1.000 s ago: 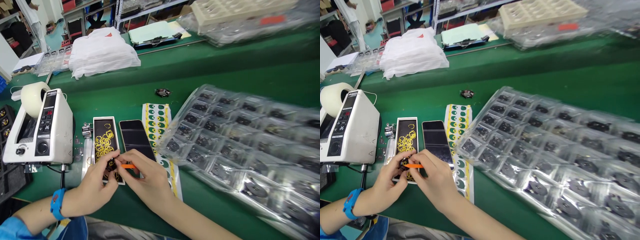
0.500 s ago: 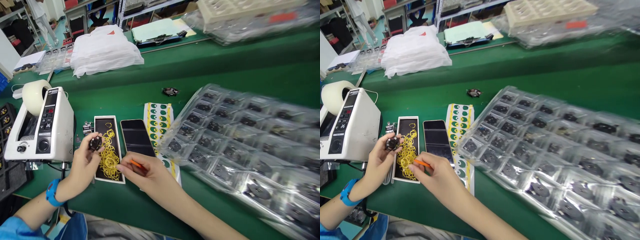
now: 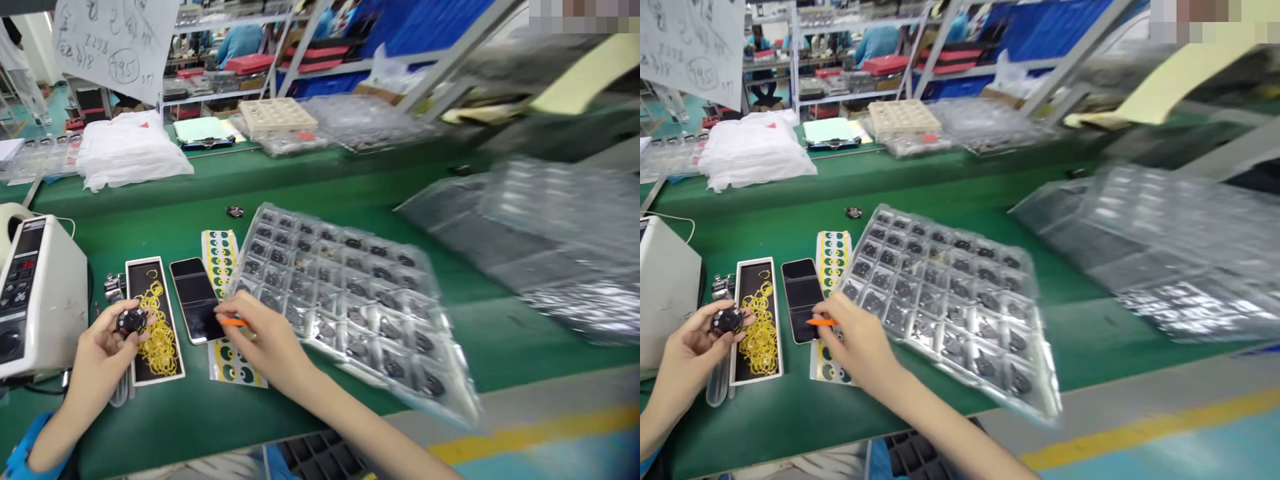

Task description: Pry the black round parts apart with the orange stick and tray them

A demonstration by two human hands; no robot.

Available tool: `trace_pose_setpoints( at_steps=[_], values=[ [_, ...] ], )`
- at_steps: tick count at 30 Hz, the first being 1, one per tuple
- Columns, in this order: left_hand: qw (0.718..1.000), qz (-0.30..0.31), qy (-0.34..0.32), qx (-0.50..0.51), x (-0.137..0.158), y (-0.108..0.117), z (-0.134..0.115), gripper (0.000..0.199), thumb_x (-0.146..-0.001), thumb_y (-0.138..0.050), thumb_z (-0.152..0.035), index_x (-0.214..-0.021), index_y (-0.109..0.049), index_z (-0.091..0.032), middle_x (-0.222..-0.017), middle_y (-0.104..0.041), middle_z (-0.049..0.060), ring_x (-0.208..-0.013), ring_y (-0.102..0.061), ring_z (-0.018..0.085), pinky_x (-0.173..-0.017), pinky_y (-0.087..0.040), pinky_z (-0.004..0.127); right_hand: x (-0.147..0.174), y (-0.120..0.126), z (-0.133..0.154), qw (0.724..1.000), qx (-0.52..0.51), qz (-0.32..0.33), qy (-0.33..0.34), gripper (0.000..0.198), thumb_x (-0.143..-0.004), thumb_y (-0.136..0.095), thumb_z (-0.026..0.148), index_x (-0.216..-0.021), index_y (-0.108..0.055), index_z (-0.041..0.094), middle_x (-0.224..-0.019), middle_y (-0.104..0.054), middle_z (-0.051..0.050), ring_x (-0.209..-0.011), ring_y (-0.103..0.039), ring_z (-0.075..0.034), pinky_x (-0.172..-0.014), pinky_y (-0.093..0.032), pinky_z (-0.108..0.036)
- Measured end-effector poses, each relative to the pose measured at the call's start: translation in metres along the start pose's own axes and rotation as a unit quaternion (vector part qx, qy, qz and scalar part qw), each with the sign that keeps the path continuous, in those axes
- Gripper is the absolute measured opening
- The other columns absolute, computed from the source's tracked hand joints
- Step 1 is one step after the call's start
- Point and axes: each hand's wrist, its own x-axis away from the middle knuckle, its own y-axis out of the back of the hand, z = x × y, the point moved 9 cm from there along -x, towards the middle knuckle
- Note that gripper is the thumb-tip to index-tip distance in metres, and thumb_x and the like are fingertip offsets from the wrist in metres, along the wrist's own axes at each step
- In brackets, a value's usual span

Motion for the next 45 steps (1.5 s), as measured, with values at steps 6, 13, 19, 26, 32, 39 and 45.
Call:
trace_pose_setpoints(
  at_steps=[6, 13, 19, 26, 32, 39, 45],
  values=[
    [0.997, 0.054, 0.045, 0.012, 0.005, -0.01, 0.002, 0.039, -0.076, -0.075, -0.031, -0.11, -0.062, -0.018, -0.098, -0.074, 0.006, -0.097, -0.072, 0.023, -0.081, -0.062, 0.028, 0.003, 0.116, -0.118, 0.968, 0.186, -0.113, -0.125, 0.014, -0.086, -0.055, 0.023, -0.082, -0.068, 0.019, -0.078, -0.06, -0.005, -0.056, -0.05, -0.014, -0.052, -0.031, -0.027],
    [0.995, 0.062, 0.049, 0.06, -0.005, -0.011, 0.018, 0.039, -0.075, -0.074, -0.03, -0.11, -0.062, -0.017, -0.096, -0.074, 0.008, -0.097, -0.072, 0.024, -0.085, -0.06, 0.033, -0.015, 0.162, -0.2, 0.947, 0.208, -0.06, -0.238, 0.027, -0.081, -0.061, 0.028, -0.058, -0.061, 0.015, -0.056, -0.051, 0.004, -0.051, -0.043, -0.008, -0.059, -0.024, -0.036],
    [0.992, 0.093, 0.065, 0.06, -0.005, -0.017, 0.016, 0.042, -0.069, -0.077, -0.023, -0.108, -0.062, -0.017, -0.098, -0.073, 0.008, -0.097, -0.07, 0.024, -0.091, -0.055, 0.037, -0.026, 0.157, -0.213, 0.924, 0.184, -0.043, -0.333, 0.032, -0.067, -0.07, 0.001, -0.047, -0.051, 0.016, -0.054, -0.039, 0.007, -0.047, -0.032, -0.007, -0.059, -0.026, -0.034],
    [0.985, 0.163, 0.047, 0.038, 0.003, -0.032, 0.017, 0.034, -0.077, -0.073, -0.031, -0.109, -0.068, -0.021, -0.098, -0.07, 0.007, -0.095, -0.065, 0.02, -0.083, -0.053, 0.031, -0.031, 0.084, -0.119, 0.945, 0.03, -0.006, -0.326, 0.015, -0.087, -0.059, 0.025, -0.073, -0.057, 0.018, -0.056, -0.043, 0.004, -0.05, -0.035, -0.011, -0.055, -0.029, -0.03],
    [0.982, 0.181, 0.042, -0.033, 0.007, -0.036, 0.018, 0.023, -0.077, -0.07, -0.036, -0.088, -0.072, -0.016, -0.081, -0.061, 0.004, -0.072, -0.056, 0.014, -0.063, -0.044, 0.025, -0.019, -0.045, 0.018, 0.905, -0.349, 0.156, -0.185, 0.026, -0.079, -0.063, 0.043, -0.073, -0.053, 0.02, -0.059, -0.046, 0.004, -0.05, -0.036, -0.01, -0.048, -0.03, -0.023],
    [0.987, 0.148, 0.046, -0.036, 0.005, -0.029, 0.014, 0.033, -0.079, -0.067, -0.046, -0.068, -0.065, -0.015, -0.067, -0.057, 0.0, -0.065, -0.051, 0.012, -0.063, -0.04, 0.024, -0.027, -0.062, 0.036, 0.902, -0.384, 0.137, -0.139, 0.019, -0.086, -0.059, 0.036, -0.077, -0.055, 0.019, -0.057, -0.043, 0.006, -0.047, -0.036, -0.009, -0.045, -0.032, -0.022],
    [0.946, 0.185, 0.209, 0.164, 0.018, -0.04, 0.027, 0.038, -0.065, -0.082, -0.046, -0.062, -0.06, -0.015, -0.068, -0.065, 0.001, -0.074, -0.068, 0.016, -0.083, -0.052, 0.031, -0.027, -0.01, 0.051, 0.968, -0.226, -0.009, 0.106, 0.024, -0.09, -0.05, 0.004, -0.102, -0.062, 0.022, -0.079, -0.06, -0.002, -0.067, -0.059, -0.013, -0.056, -0.046, -0.023]
  ],
)
